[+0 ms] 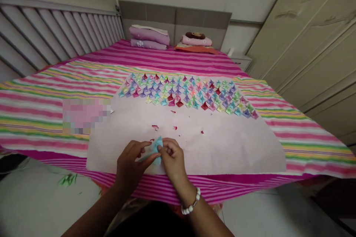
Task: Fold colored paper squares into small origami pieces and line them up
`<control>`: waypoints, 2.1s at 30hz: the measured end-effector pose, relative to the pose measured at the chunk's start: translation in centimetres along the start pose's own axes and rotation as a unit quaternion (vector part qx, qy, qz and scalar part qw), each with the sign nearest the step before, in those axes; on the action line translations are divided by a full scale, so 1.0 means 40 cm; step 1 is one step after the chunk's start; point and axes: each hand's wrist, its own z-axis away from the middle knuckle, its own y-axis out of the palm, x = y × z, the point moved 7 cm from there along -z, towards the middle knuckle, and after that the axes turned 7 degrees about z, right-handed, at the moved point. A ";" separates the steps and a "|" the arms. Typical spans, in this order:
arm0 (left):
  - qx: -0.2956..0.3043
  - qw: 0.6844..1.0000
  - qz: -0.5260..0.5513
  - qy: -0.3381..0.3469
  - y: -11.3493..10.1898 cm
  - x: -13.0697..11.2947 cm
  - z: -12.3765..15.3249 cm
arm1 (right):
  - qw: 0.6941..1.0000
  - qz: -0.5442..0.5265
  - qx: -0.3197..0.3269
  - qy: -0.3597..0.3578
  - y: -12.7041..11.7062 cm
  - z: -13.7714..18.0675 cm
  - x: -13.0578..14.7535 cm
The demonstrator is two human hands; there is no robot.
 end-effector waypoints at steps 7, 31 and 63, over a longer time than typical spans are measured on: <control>0.062 0.901 0.343 -0.258 0.049 0.098 0.022 | 0.997 -0.039 0.023 0.064 0.009 0.009 -0.006; 0.037 0.950 0.221 -0.220 0.078 0.051 0.036 | 0.955 0.236 -0.048 -0.174 0.013 0.031 0.052; 0.142 0.895 0.341 -0.251 0.090 0.049 -0.010 | 0.987 -0.145 0.048 0.054 -0.014 -0.005 0.012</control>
